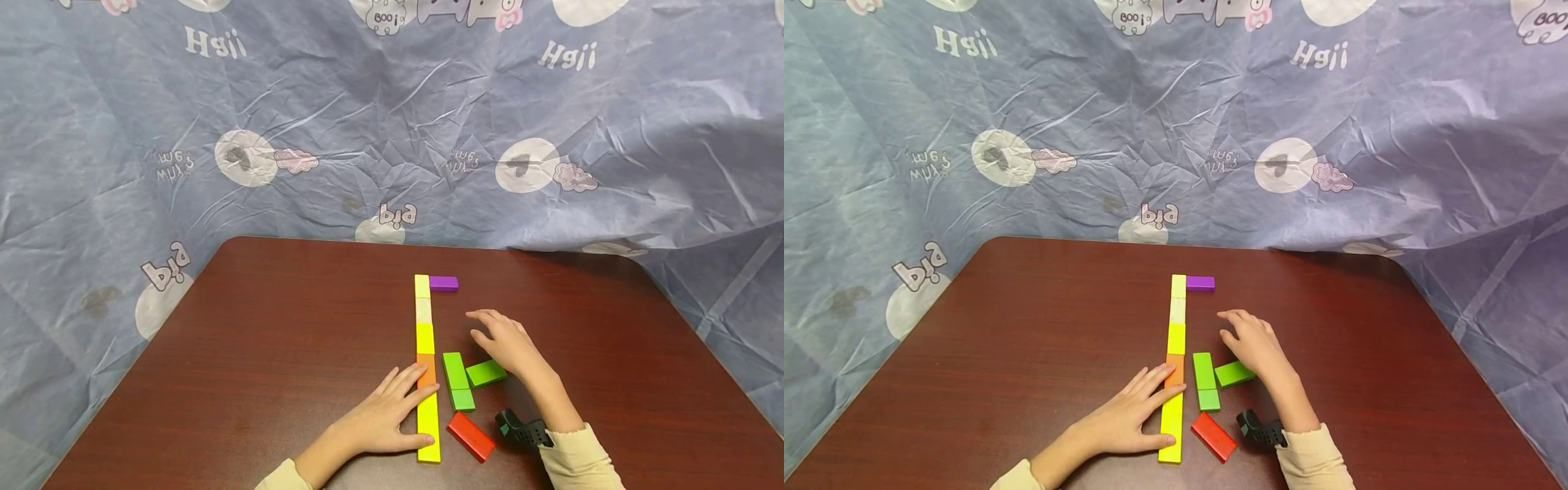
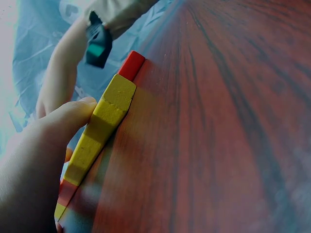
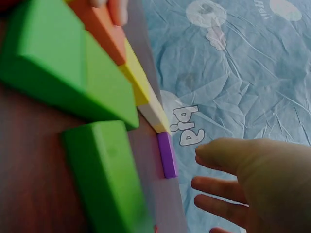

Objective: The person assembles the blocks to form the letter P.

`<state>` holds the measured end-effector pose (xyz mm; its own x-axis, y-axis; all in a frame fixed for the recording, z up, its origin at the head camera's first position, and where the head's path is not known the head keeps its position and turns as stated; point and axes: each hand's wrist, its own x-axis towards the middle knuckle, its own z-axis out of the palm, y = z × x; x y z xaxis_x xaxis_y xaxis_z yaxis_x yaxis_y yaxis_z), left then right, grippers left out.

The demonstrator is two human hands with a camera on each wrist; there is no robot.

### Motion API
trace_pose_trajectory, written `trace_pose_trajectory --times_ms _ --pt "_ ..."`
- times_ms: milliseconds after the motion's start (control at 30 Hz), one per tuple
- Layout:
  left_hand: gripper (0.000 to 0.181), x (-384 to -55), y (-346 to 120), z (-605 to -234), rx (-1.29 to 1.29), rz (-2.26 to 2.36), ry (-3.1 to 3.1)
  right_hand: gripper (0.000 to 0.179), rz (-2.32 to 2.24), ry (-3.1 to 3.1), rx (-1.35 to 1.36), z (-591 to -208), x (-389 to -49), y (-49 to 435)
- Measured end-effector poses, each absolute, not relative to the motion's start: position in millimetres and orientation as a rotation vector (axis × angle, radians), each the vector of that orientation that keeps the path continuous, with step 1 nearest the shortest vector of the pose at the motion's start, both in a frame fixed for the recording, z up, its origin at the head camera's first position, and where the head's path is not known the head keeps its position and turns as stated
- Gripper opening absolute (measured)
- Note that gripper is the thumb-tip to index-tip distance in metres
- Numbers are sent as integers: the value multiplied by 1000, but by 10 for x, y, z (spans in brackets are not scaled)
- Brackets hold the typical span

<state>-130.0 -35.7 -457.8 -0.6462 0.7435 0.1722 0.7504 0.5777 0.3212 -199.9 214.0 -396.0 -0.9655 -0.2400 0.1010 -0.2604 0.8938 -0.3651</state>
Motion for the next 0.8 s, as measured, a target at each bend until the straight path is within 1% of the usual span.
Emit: trace_pose_trajectory --times_ms 133,233,433,500,800 --pt "69 -1297 -359 -4573 -1312 -582 -2784 34 544 -2998 450 -4003 -1843 2156" --pt "69 -1295 -364 -4567 -1310 -585 -2790 36 520 -3000 484 -4068 -1740 2122" --pt "69 -1297 -368 -4559 -1303 -590 -2798 55 500 -3054 473 -4186 -1629 1990" --pt "69 -1299 -367 -4559 -1303 -590 -2797 57 499 -3070 454 -4200 -1626 1946" --pt "68 -1297 -357 -4562 -1309 -590 -2794 40 566 -3049 397 -4197 -1711 1844"
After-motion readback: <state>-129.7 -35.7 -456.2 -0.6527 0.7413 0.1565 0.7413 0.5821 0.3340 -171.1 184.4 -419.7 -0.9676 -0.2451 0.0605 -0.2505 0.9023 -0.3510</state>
